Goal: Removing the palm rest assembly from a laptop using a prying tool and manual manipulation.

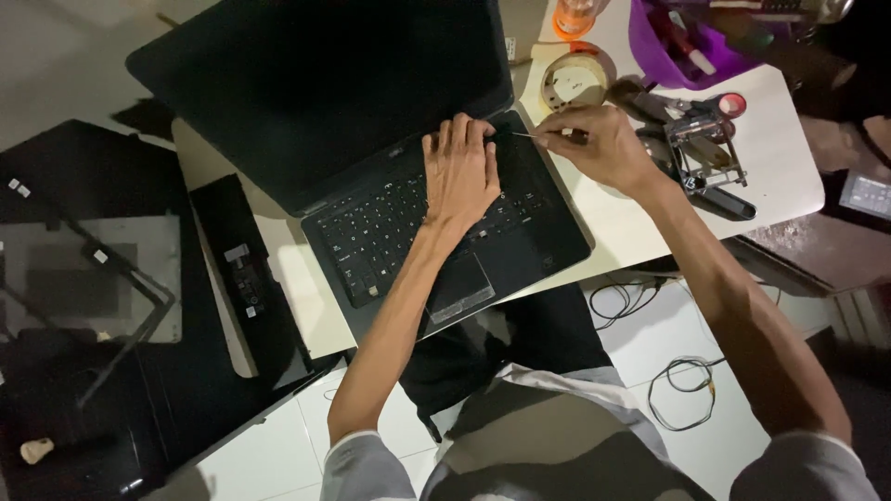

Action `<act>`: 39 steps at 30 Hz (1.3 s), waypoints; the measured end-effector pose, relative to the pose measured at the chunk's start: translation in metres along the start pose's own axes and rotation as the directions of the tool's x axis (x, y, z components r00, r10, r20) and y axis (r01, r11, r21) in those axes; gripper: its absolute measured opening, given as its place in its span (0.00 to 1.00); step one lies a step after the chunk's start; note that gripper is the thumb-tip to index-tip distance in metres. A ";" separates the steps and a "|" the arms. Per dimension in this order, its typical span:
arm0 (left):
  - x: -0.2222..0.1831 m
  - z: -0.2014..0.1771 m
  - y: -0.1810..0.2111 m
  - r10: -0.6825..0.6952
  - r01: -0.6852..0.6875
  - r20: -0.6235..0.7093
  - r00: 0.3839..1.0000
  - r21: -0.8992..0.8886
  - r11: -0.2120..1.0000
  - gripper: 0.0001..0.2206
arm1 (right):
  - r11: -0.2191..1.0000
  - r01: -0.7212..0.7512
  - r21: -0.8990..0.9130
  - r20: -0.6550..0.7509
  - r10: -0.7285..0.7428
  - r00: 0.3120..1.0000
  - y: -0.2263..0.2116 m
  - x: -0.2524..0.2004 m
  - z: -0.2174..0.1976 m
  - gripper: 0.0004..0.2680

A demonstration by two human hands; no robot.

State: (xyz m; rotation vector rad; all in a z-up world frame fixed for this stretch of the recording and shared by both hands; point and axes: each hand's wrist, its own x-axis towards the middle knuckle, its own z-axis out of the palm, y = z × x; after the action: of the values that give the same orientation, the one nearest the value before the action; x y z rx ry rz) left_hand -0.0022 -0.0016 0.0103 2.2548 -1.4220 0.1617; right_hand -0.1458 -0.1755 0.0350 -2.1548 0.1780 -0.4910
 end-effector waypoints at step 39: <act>-0.086 -0.088 -0.084 -0.879 0.377 -0.188 0.438 -0.849 0.369 0.36 | 0.886 -0.387 -0.256 -0.204 0.341 0.917 -0.060 -0.148 0.019 0.14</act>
State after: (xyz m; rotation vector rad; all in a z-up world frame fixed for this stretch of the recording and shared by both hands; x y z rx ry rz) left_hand 0.0447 0.1381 0.0324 1.6342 0.0051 0.0521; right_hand -0.2761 -0.0815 0.0318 -2.2926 0.7737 -0.4289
